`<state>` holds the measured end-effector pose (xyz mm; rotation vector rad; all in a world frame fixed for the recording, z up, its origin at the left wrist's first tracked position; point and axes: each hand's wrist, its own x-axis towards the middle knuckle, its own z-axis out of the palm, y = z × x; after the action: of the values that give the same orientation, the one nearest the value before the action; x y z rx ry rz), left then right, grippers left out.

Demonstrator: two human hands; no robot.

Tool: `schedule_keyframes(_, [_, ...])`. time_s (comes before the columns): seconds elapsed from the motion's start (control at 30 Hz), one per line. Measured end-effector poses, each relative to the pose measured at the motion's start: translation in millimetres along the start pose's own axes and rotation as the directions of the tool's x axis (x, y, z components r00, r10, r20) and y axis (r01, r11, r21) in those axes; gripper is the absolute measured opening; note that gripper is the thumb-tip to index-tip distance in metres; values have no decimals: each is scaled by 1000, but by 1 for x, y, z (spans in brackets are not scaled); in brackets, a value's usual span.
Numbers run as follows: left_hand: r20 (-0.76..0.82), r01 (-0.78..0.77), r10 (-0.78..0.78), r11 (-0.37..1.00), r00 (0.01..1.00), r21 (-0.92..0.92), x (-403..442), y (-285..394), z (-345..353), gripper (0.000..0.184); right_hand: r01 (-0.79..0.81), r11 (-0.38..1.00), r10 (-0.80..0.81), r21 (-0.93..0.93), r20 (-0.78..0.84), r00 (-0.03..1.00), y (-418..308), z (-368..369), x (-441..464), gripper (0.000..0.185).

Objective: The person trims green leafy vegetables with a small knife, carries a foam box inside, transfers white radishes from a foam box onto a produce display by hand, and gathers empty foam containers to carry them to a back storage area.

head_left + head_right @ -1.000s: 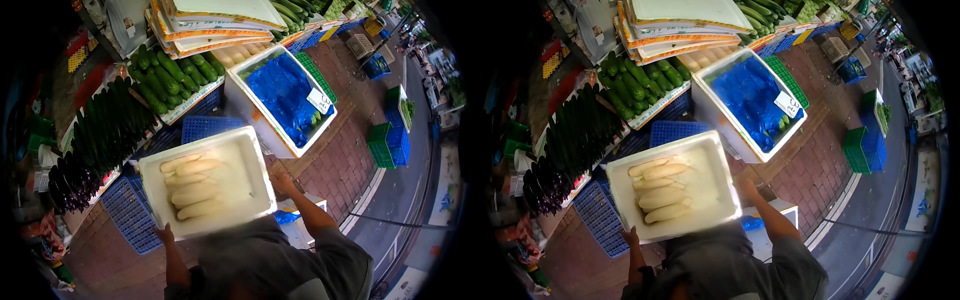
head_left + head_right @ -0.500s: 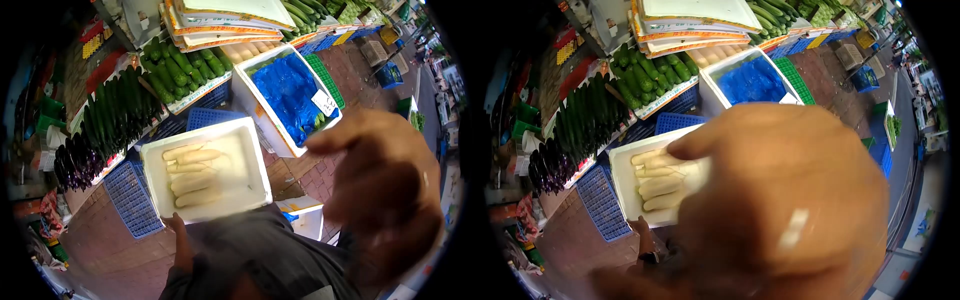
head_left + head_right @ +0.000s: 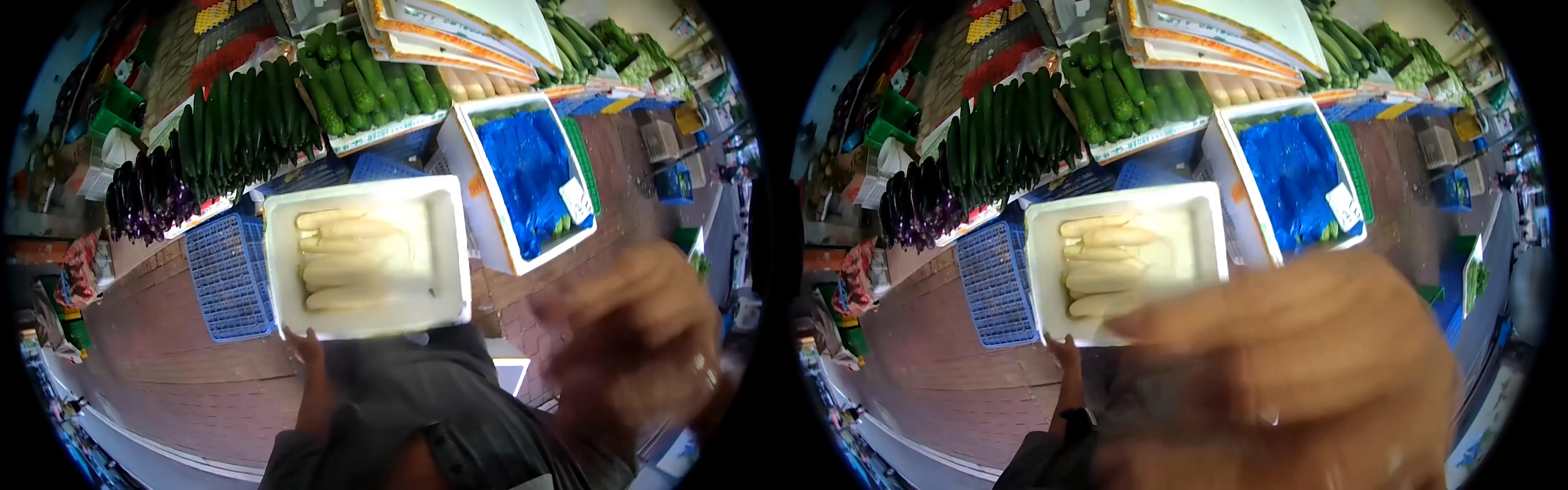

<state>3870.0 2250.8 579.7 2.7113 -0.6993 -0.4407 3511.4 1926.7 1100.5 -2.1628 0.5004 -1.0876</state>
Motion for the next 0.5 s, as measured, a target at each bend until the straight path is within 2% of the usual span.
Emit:
schedule_keyframes(0.03, [-8,49,-50,998,999,-45,-3,1,8,80,-117,993,117,-26,18,993,24,0,-6,24])
schedule_keyframes(0.07, [-2,73,-73,997,997,-27,-1,-6,13,82,-258,964,256,63,41,966,73,5,-18,27])
schedule_keyframes(0.1, [-23,168,-166,976,986,139,3,-17,23,82,-398,905,392,150,64,918,121,9,-31,32])
schedule_keyframes(0.13, [-76,167,-162,984,984,55,-6,-10,17,80,-522,821,518,229,85,851,170,13,-44,37])
schedule_keyframes(0.17, [-78,176,-178,984,981,-37,-14,-6,12,75,-505,656,582,561,50,811,253,24,-70,35])
schedule_keyframes(0.2, [-80,183,-194,975,978,-130,-22,-1,6,71,-663,425,819,617,50,572,309,21,-75,32])
schedule_keyframes(0.23, [-82,187,-209,957,974,-220,-30,4,0,66,-540,245,862,805,73,501,382,23,-97,27])
schedule_keyframes(0.27, [3,261,-273,917,962,-301,-38,-40,15,65,-432,116,908,895,80,411,436,25,-108,23])
schedule_keyframes(0.3, [88,342,-334,865,938,-368,-46,-84,31,65,-397,3,961,918,108,255,488,23,-107,20])
schedule_keyframes(0.33, [-88,130,-156,959,984,-251,-79,-85,36,53,-359,10,967,933,83,243,526,21,-109,17])
schedule_keyframes(0.37, [-259,-51,32,996,965,-68,-112,-87,42,43,-321,18,972,947,59,229,564,21,-110,15])
schedule_keyframes(0.43, [30,173,-179,975,983,137,-186,-120,40,30,-368,32,911,929,124,394,672,23,-127,11])
schedule_keyframes(0.47, [159,54,-73,992,985,116,-219,-121,37,24,-278,-7,921,961,114,371,700,23,-121,10])
schedule_keyframes(0.5, [283,-61,37,995,958,77,-248,-116,35,18,-294,18,937,956,86,338,724,16,-117,16])
